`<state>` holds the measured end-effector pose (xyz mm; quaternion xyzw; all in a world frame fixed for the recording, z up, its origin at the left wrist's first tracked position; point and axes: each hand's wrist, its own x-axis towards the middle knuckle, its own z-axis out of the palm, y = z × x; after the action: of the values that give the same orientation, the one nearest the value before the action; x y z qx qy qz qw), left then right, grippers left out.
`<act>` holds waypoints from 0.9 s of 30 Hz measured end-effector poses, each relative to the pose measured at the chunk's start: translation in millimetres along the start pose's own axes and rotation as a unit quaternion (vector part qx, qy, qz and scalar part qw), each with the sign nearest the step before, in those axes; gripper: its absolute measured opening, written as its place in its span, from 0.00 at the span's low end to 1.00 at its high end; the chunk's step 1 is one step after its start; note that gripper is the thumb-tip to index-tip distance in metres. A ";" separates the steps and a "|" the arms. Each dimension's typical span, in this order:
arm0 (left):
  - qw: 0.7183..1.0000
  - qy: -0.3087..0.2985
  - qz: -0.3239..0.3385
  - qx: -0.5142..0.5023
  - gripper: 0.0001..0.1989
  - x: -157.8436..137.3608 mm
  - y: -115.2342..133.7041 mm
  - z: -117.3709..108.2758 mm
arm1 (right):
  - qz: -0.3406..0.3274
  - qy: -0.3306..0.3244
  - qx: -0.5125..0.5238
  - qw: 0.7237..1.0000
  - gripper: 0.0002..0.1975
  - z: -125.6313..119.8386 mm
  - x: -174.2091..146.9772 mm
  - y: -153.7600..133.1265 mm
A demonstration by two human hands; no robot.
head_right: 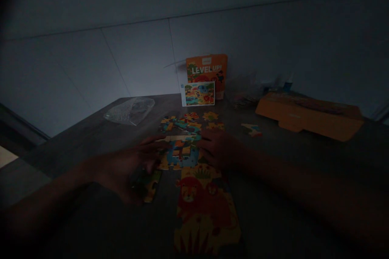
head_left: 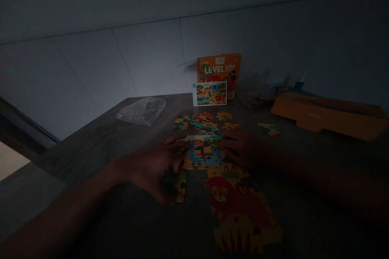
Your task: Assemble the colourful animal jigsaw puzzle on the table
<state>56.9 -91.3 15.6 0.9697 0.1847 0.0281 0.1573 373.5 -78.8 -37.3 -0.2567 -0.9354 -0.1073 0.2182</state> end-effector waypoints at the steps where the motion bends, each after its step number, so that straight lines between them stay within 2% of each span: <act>1: 1.000 -0.001 -0.005 0.001 0.22 -0.2 0.5 -0.1 | 0.000 0.002 0.000 1.000 0.10 0.1 0.1 0.1; 5: 1.000 -0.003 -0.011 -0.001 0.23 -0.6 2.9 0.2 | 0.000 0.001 -0.001 1.000 0.09 -0.8 0.3 -0.4; 10: 0.999 0.028 0.003 -0.015 0.25 0.9 7.8 1.1 | -0.001 0.002 0.000 1.000 0.09 -0.9 0.8 -0.6; 16: 0.989 0.137 -0.048 0.044 0.21 2.1 -1.8 7.1 | -0.006 0.011 0.004 1.000 0.12 3.0 0.4 -0.4; 18: 0.986 0.149 -0.057 0.050 0.19 3.1 -9.6 13.4 | 0.012 0.013 0.015 1.000 0.11 2.3 -0.4 -1.2; 20: 0.988 0.141 -0.052 0.041 0.17 4.5 -16.7 20.1 | 0.058 0.015 0.018 0.998 0.10 -0.3 0.2 0.4; 22: 0.989 0.136 -0.049 0.026 0.18 5.9 -21.3 25.3 | 0.140 -0.006 -0.003 0.990 0.10 -3.6 4.1 7.6; 24: 0.989 0.137 -0.054 0.017 0.18 7.0 -23.1 28.0 | 0.241 -0.056 -0.039 0.968 0.12 -5.9 12.9 22.4; 27: 0.988 0.138 -0.065 0.013 0.18 7.6 -23.0 28.2 | 0.301 -0.097 -0.049 0.947 0.16 -4.2 34.1 55.8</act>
<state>59.1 -76.5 -18.4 0.9445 0.2673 0.1487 0.1194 378.0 -18.2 -12.8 -0.5459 -0.8249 -0.0573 0.1353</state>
